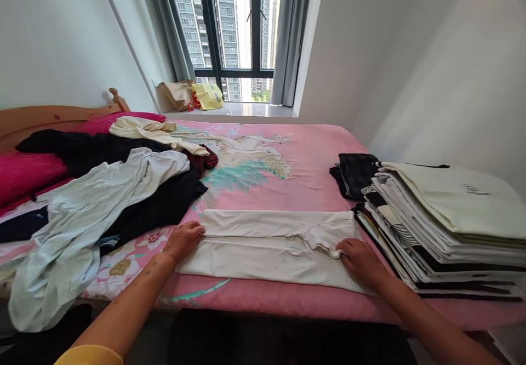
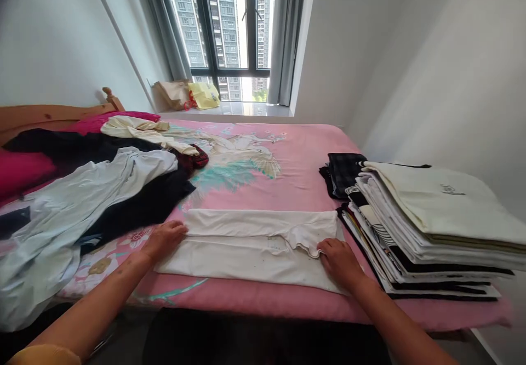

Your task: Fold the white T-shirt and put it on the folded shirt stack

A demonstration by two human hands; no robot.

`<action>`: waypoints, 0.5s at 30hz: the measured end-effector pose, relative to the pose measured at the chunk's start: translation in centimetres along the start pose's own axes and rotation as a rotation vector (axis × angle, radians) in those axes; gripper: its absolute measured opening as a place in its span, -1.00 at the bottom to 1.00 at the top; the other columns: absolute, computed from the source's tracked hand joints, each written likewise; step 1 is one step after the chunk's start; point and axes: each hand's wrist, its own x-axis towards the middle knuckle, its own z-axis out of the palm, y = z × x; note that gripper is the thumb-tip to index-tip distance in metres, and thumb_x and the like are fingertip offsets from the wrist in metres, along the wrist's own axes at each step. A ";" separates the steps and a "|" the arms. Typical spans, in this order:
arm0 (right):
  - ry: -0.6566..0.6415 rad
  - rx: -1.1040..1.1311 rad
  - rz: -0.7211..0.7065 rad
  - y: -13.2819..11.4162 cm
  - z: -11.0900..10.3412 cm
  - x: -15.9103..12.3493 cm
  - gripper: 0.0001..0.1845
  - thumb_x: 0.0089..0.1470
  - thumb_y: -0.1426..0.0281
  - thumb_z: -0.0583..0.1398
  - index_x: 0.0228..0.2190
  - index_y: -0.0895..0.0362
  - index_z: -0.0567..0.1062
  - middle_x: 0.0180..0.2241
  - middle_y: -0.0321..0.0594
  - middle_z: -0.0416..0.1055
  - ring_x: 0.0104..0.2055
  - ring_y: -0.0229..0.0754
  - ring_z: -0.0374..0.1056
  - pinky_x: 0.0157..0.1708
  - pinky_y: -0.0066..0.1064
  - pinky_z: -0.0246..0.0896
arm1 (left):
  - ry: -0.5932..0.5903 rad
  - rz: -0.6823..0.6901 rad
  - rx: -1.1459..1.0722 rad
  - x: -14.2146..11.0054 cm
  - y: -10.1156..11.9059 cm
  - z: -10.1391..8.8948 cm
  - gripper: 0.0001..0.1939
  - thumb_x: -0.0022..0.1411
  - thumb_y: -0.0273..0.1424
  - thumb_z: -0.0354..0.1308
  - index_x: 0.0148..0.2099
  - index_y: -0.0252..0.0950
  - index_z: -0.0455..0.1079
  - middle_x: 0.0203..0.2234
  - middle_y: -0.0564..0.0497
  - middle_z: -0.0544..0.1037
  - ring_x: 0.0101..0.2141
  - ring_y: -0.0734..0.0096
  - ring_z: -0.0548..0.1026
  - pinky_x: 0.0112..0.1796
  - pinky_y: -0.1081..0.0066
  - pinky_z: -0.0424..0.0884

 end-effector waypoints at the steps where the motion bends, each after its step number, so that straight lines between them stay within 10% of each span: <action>1: 0.015 0.035 0.033 0.1 -0.3 0.3 -0.75 0.04 0.44 0.00 -0.30 0.09 0.45 -0.29 -0.15 0.43 -0.17 -0.09 0.32 -0.15 -0.28 0.13 | 0.009 0.013 0.003 0.1 -0.1 0.1 -0.78 0.20 -0.28 0.04 -0.16 -0.21 0.43 -0.21 -0.05 0.48 -0.25 0.36 0.45 -0.16 0.31 0.34; 10: -0.093 0.359 0.432 3.1 -6.6 8.6 -0.77 0.04 0.23 0.03 -0.41 0.09 0.41 -0.45 -0.20 0.45 -0.42 -0.12 0.40 -0.48 -0.39 0.20 | -0.091 -0.473 -0.775 5.8 -0.8 -0.8 -0.67 -0.04 -0.17 0.14 -0.29 -0.29 0.38 -0.61 0.12 0.43 -0.55 0.36 0.48 -0.47 0.40 0.40; 15: -0.104 0.717 0.583 5.0 -7.4 16.8 -0.83 0.05 0.29 0.00 -0.36 0.11 0.30 -0.47 -0.21 0.41 -0.49 -0.16 0.41 -0.58 -0.43 0.21 | 0.069 -0.439 -0.895 12.4 -0.9 -2.5 -0.56 -0.24 -0.10 0.29 -0.36 -0.33 0.40 -0.54 0.06 0.49 -0.46 0.40 0.47 -0.42 0.46 0.39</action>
